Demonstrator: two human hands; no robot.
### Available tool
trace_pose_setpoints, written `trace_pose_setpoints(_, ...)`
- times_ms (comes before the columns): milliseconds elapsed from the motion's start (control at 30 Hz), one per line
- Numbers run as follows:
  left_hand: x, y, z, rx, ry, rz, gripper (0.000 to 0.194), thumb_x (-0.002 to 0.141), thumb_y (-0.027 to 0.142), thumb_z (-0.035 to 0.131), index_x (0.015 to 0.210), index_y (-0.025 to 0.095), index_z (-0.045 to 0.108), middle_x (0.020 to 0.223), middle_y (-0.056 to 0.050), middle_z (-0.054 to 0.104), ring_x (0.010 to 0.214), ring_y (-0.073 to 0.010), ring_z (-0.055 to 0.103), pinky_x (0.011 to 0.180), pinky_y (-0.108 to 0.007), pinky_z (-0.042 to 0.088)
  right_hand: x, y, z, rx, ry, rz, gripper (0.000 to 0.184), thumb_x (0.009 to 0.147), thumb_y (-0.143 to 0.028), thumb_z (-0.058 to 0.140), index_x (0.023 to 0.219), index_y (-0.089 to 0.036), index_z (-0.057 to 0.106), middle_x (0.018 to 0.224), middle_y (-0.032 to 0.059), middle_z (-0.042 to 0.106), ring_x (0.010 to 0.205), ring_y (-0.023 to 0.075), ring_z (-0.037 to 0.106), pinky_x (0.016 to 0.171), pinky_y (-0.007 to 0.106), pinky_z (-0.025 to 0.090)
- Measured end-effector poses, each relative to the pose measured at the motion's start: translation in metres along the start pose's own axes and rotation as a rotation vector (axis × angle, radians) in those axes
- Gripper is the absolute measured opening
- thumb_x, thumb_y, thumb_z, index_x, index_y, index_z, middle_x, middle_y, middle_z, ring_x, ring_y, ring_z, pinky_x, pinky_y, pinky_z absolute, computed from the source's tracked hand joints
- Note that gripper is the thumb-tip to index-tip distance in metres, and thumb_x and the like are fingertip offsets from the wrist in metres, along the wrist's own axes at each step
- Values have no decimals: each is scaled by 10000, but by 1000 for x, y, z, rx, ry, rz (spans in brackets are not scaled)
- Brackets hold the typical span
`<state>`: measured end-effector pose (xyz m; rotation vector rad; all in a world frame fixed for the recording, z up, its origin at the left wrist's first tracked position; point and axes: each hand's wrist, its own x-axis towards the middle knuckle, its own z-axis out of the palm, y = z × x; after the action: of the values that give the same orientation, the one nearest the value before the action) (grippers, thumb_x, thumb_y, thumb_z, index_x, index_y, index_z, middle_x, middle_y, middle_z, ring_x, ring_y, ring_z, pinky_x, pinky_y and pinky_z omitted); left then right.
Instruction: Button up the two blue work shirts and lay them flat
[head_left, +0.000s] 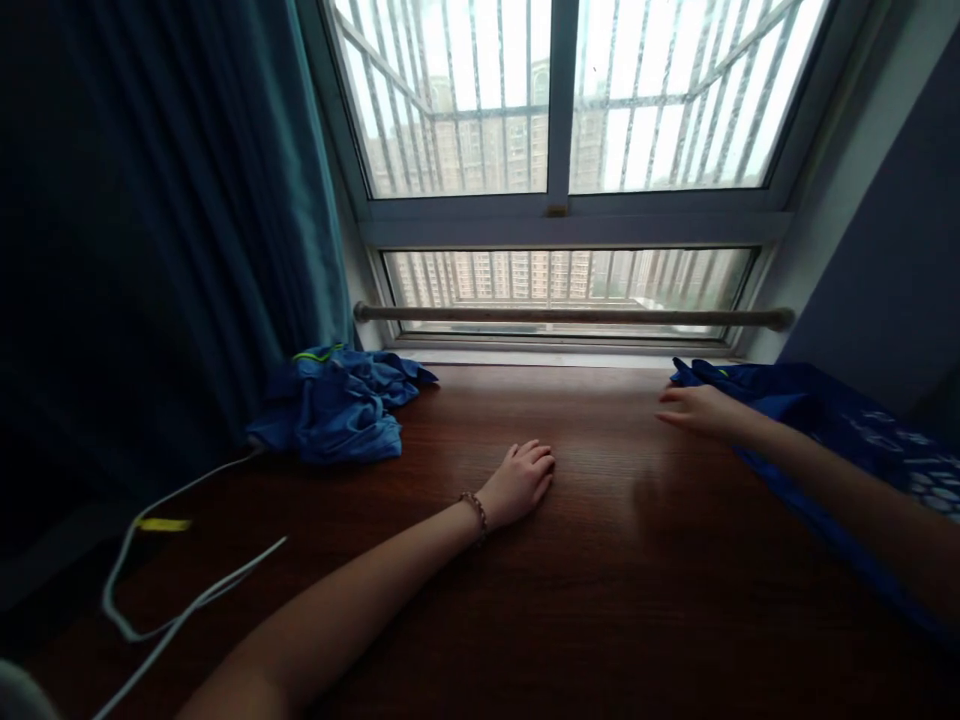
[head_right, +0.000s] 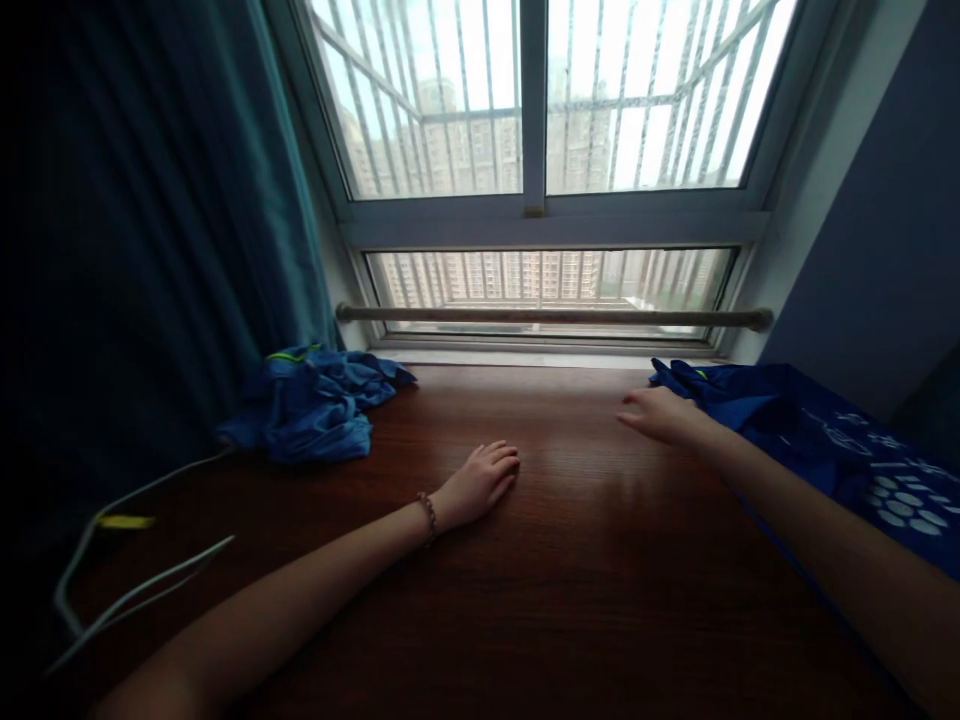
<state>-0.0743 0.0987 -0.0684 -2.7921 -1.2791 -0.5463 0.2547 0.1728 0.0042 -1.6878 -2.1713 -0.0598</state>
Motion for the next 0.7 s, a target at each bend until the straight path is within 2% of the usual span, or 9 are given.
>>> trace_pose_setpoints(33,-1,1,1,1,-2,-19,278,862,270,381,1098,179,496,1219,-110,467,1205,-238,323,979,-461,281,9,-26,13,15,-46,-87,344,761,-406,509,945,-141,630,953,123,633,901,249,578,823,373,412)
trace_pose_setpoints(100,-1,1,2,-2,6,-54,272,857,305,395,1077,185,501,1251,-120,432,1229,-259,278,973,-509,256,16,-69,44,-3,58,-101,351,823,-364,427,1039,-129,573,1023,128,604,938,238,557,816,353,417)
trace_pose_setpoints(200,5,-14,-4,9,84,-111,298,853,351,401,1097,201,483,1294,-119,385,1255,-276,220,964,-556,227,11,-100,89,-54,163,-169,339,837,-321,412,1094,-134,530,1173,131,518,1083,246,456,908,385,342)
trace_pose_setpoints(300,11,-59,-26,76,297,-295,349,847,341,411,1156,182,437,1314,-136,353,1256,-276,218,979,-543,210,5,-96,119,-26,147,-194,333,832,-314,415,1086,-130,525,1175,125,509,1096,240,433,917,375,330)
trace_pose_setpoints(400,-2,-120,-56,169,546,-645,441,813,299,462,1188,82,381,1295,-224,331,1238,-309,242,976,-524,223,6,-82,129,38,140,-143,313,836,-310,395,1040,-119,536,1089,127,549,1022,224,481,875,335,363)
trace_pose_setpoints(467,-24,-154,-70,270,694,-907,593,773,304,517,1238,21,283,1341,-293,184,1258,-396,109,947,-596,168,7,-78,129,57,112,-128,279,831,-317,399,972,-132,554,1020,117,573,968,219,504,837,319,380)
trace_pose_setpoints(533,-51,-177,-77,260,704,-1086,690,764,315,525,1269,-15,189,1347,-337,75,1236,-457,83,912,-621,171,8,-79,128,49,85,-138,254,828,-319,402,928,-150,563,994,108,578,952,219,507,822,318,381)
trace_pose_setpoints(567,-63,-184,-79,213,673,-1160,704,762,310,525,1259,-44,175,1321,-361,117,1211,-473,149,889,-611,212,8,-80,128,39,80,-148,248,828,-318,401,920,-157,565,999,106,576,960,220,503,826,320,376)
trace_pose_setpoints(700,-82,-198,-85,31,514,-1200,537,777,308,488,1061,-133,376,1019,-325,498,997,-407,471,776,-490,366,6,-84,127,18,72,-163,255,833,-310,389,944,-160,563,1030,109,566,990,221,487,850,323,363)
